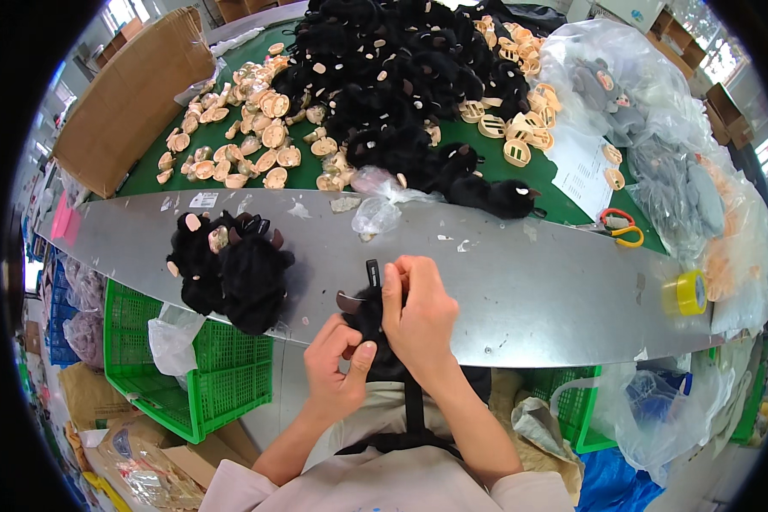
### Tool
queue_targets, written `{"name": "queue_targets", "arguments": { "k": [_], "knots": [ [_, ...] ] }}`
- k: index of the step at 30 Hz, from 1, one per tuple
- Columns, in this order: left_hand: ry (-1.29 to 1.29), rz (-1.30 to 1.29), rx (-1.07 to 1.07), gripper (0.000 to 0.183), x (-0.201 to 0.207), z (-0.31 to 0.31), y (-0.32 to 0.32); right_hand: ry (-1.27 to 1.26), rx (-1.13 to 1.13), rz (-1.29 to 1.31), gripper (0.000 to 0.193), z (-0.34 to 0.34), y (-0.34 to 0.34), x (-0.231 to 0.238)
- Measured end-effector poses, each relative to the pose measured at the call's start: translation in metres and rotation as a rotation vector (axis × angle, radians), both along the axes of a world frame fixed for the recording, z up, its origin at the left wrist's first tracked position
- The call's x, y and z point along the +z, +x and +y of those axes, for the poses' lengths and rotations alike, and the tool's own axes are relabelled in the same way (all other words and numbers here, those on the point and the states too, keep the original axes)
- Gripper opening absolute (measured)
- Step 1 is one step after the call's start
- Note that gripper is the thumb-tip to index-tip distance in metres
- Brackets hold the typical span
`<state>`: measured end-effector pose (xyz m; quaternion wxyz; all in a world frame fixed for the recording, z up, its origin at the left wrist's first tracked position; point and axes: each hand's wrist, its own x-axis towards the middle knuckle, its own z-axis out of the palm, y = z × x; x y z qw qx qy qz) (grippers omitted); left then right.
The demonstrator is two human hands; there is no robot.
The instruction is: The person assembles small black plush toys by inserting a round wooden base into each toy's opening, then closing the seam. Completed units are placed into a green basket on the table.
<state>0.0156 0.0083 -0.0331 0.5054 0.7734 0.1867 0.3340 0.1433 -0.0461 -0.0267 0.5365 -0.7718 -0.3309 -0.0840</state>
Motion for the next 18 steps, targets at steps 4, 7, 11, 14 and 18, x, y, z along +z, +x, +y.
{"name": "queue_targets", "arguments": {
  "k": [4, 7, 11, 14, 18],
  "knots": [
    [0.094, -0.036, 0.149, 0.02, 0.024, 0.025, -0.012, 0.051, 0.235, -0.255, 0.015, 0.01, 0.001, 0.006],
    [0.129, -0.061, 0.487, 0.02, 0.038, 0.069, -0.026, -0.012, 0.332, -0.014, 0.014, 0.017, 0.006, 0.02],
    [0.611, -0.021, 0.616, 0.023, 0.056, 0.115, -0.03, -0.176, 0.309, -0.225, 0.015, 0.079, 0.066, 0.016],
    [0.777, 0.398, 0.415, 0.034, 0.027, 0.116, -0.026, -0.345, 0.291, -0.325, 0.018, 0.134, 0.092, -0.005],
    [0.81, 0.376, 0.385, 0.04, 0.01, 0.109, -0.034, -0.488, 0.368, -0.372, 0.021, 0.167, 0.101, -0.026]
  ]
}}
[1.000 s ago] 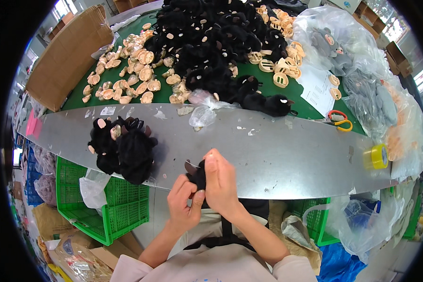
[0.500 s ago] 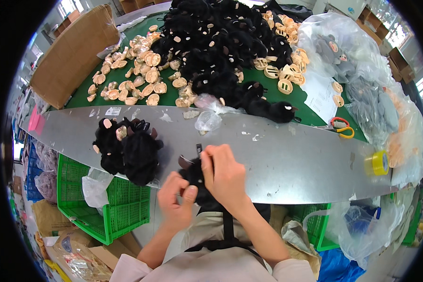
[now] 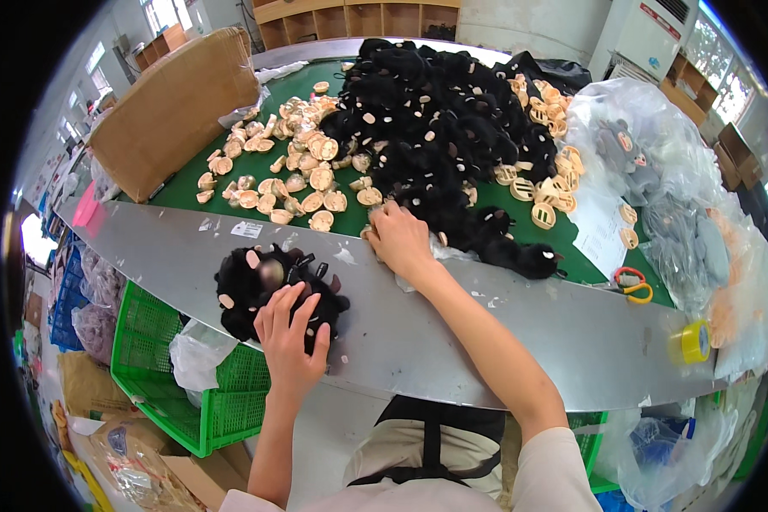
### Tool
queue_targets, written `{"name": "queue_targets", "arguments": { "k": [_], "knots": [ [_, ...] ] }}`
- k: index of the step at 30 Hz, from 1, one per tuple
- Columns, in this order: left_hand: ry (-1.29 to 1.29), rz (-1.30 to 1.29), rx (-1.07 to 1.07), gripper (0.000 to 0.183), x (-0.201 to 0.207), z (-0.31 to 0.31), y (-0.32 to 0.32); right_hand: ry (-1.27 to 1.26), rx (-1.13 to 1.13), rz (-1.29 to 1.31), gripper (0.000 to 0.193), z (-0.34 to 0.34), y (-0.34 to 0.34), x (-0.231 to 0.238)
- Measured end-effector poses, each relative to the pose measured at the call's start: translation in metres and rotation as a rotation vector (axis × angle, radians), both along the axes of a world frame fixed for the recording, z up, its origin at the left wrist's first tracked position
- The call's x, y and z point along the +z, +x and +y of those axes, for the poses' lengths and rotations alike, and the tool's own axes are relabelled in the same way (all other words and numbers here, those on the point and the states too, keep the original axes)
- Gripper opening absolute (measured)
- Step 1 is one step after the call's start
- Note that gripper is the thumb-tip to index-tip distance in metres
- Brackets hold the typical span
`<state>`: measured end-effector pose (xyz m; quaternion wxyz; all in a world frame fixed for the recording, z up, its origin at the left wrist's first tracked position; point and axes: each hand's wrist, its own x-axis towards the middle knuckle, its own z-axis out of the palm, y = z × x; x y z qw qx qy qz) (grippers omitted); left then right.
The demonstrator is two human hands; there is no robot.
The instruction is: The person assembles small black plush toys by inserting a round wooden base into each toy's opening, then closing the seam. Completed units are placed into a green basket on the table.
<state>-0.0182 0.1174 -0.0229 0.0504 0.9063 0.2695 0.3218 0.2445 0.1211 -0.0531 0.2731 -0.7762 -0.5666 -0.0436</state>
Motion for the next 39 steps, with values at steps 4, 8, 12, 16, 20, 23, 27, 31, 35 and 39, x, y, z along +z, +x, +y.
{"name": "queue_targets", "arguments": {
  "k": [4, 8, 12, 16, 20, 23, 27, 31, 35, 39],
  "knots": [
    [0.01, -0.18, 0.04, 0.052, 0.004, 0.001, -0.017, 0.27, 0.089, 0.089, 0.019, -0.011, -0.003, 0.008],
    [-0.004, -0.041, 0.065, 0.061, 0.0, -0.006, -0.023, 0.462, 0.021, 0.546, 0.017, -0.038, 0.005, 0.008],
    [-0.017, -0.049, 0.098, 0.066, -0.011, -0.008, -0.016, 0.542, -0.031, 1.422, 0.009, -0.055, 0.02, 0.03],
    [0.027, -0.179, 0.085, 0.06, -0.006, -0.014, -0.018, 0.608, -0.026, 1.856, 0.012, -0.067, 0.035, 0.054],
    [-0.025, -0.338, -0.053, 0.048, 0.004, -0.027, -0.031, 0.487, 0.005, 1.169, 0.024, -0.061, 0.058, 0.069],
    [-0.239, -0.39, -0.165, 0.04, 0.007, -0.042, -0.031, 0.208, -0.121, 0.337, 0.024, -0.049, 0.084, 0.055],
    [-0.365, -0.436, -0.262, 0.037, -0.004, -0.06, -0.022, -0.196, -0.266, -0.085, 0.031, -0.044, 0.084, 0.031],
    [-0.428, -0.425, -0.312, 0.034, -0.006, -0.068, -0.024, 0.108, -0.252, 0.131, 0.026, -0.063, 0.081, 0.034],
    [-0.654, -0.401, -0.352, 0.033, -0.001, -0.068, -0.027, 0.402, -0.148, 0.368, 0.02, -0.102, 0.048, 0.071],
    [-0.985, -0.524, -0.403, 0.051, 0.012, -0.066, 0.001, 0.258, -0.004, 0.979, 0.015, -0.149, 0.0, 0.1]
  ]
}}
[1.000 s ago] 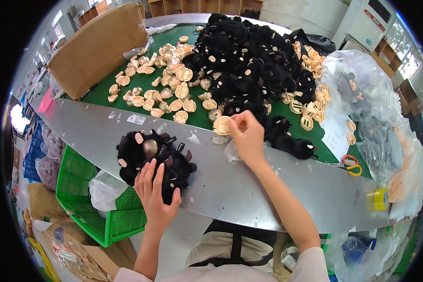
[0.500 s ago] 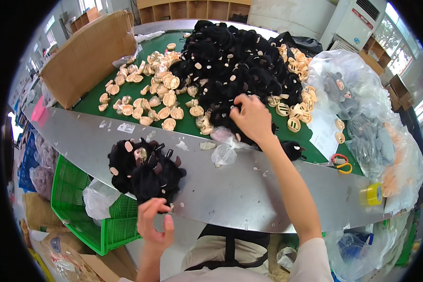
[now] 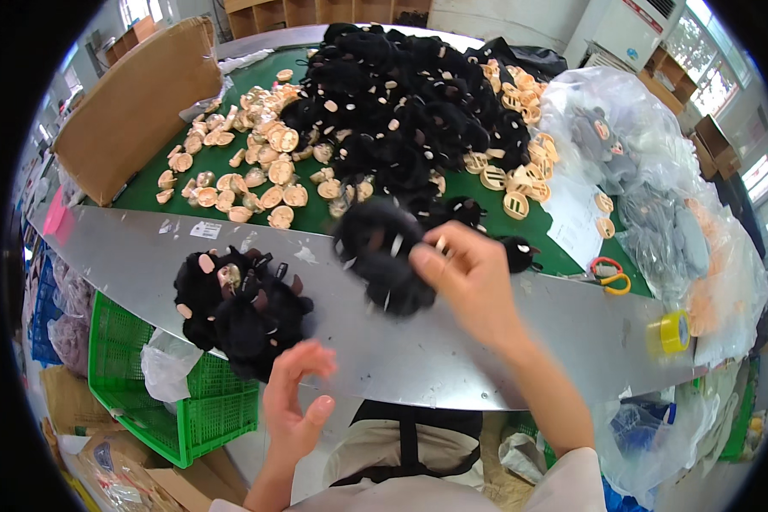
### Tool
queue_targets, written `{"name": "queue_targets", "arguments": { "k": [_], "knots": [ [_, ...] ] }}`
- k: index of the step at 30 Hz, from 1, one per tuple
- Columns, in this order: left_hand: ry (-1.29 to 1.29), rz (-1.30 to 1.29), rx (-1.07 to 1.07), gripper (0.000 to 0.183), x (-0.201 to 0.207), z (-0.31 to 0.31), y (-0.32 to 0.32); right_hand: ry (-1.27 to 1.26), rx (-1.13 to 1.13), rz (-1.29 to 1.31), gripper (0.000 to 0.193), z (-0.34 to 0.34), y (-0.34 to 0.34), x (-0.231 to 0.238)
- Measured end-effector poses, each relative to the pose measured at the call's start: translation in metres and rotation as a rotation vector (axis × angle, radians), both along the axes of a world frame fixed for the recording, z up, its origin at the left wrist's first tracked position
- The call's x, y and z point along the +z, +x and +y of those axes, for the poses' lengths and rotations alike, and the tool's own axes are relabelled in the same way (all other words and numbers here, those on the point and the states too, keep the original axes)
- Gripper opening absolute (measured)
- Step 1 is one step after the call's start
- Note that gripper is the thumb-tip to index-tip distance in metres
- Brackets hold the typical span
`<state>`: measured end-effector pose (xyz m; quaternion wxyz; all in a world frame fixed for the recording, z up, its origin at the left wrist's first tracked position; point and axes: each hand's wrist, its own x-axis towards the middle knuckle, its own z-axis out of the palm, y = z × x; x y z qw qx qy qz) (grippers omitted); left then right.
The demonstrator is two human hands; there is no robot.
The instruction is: The person assembles small black plush toys by inserting a round wooden base into each toy's opening, then closing the seam. Completed units are placed into a green basket on the table.
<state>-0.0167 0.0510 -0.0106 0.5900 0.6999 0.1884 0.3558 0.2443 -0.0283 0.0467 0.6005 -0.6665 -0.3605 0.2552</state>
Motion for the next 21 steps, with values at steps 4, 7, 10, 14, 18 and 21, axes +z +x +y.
{"name": "queue_targets", "arguments": {
  "k": [4, 7, 10, 14, 18, 21],
  "knots": [
    [-0.579, -0.163, -0.162, 0.058, 0.016, -0.01, 0.028, -0.152, 0.232, 0.313, 0.016, -0.044, -0.058, -0.009],
    [-0.466, 0.01, -0.226, 0.049, 0.011, -0.008, 0.032, -0.132, 0.164, 0.107, 0.019, -0.06, -0.078, -0.037],
    [-0.392, 0.057, -0.23, 0.035, 0.006, -0.012, 0.033, -0.059, -0.106, 0.012, 0.021, -0.072, -0.087, -0.046],
    [-0.451, 0.062, -0.206, 0.019, 0.002, -0.019, 0.022, 0.049, -0.021, -0.22, 0.019, -0.061, -0.101, -0.04],
    [-0.315, 0.042, -0.062, 0.016, -0.001, -0.019, 0.027, 0.094, -0.035, -0.06, 0.014, -0.067, -0.109, -0.045],
    [-0.473, -0.053, -0.014, 0.021, -0.003, -0.02, 0.024, 0.163, -0.047, -0.007, 0.009, -0.07, -0.11, -0.057]
  ]
}}
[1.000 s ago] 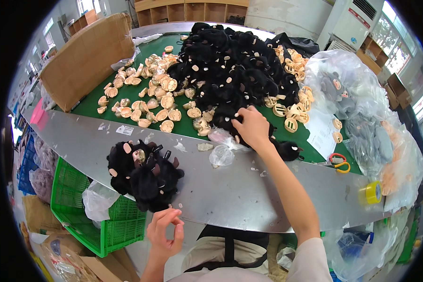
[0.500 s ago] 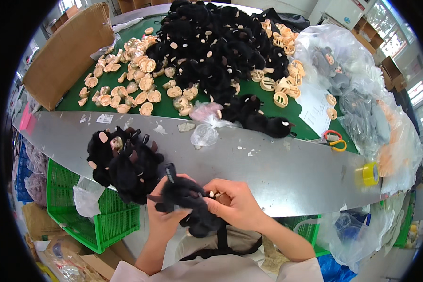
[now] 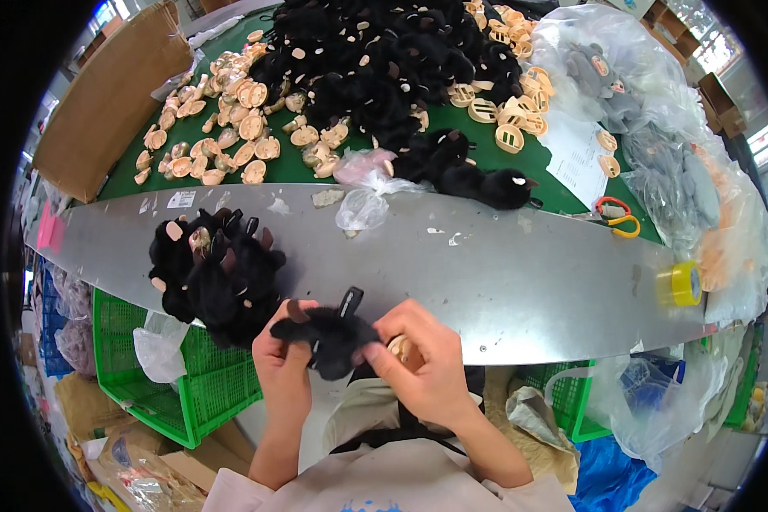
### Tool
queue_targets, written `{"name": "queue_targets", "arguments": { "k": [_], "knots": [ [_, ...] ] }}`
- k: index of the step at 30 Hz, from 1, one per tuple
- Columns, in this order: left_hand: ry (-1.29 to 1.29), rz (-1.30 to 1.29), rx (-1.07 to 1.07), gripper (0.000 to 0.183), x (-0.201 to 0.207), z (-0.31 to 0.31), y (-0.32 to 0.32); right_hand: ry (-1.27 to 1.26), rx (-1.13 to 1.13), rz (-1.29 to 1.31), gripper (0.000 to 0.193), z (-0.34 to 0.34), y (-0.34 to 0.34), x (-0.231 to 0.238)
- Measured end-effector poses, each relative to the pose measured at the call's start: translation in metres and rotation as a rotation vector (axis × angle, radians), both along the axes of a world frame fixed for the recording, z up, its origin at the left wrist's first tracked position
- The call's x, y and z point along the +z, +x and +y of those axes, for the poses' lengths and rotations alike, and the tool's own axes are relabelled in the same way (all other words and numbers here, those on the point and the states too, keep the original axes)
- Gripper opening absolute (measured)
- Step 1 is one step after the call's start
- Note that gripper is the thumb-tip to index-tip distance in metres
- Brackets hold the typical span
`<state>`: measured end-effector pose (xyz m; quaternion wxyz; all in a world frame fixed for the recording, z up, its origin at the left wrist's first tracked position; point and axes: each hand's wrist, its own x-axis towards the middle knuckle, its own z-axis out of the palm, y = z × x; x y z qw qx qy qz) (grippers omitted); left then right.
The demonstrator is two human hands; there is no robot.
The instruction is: The person assembles small black plush toys by inserting a round wooden base into each toy's opening, then closing the seam. Completed units are placed into a green basket on the table.
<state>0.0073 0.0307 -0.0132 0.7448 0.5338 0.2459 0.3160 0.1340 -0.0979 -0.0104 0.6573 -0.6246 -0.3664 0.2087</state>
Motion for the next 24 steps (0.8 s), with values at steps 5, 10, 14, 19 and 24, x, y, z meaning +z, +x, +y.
{"name": "queue_targets", "arguments": {
  "k": [5, 10, 14, 19, 24],
  "knots": [
    [-0.458, -0.226, -0.173, 0.025, 0.0, -0.004, -0.01, -0.021, 0.002, 0.251, 0.006, 0.002, 0.002, 0.001],
    [-0.368, -0.109, -0.125, 0.023, -0.004, -0.008, -0.01, -0.045, 0.005, 0.296, 0.015, -0.002, -0.002, 0.003],
    [-0.067, 0.113, -0.029, 0.017, 0.009, -0.012, -0.001, -0.009, -0.026, 0.224, 0.022, -0.007, -0.004, 0.0],
    [-0.026, 0.079, 0.022, 0.017, 0.007, -0.015, -0.003, -0.166, -0.076, 0.011, 0.019, -0.002, -0.008, 0.0],
    [-0.005, 0.05, 0.134, 0.022, 0.012, -0.005, 0.006, -0.108, -0.071, 0.382, 0.012, -0.003, -0.011, -0.004]
  ]
}}
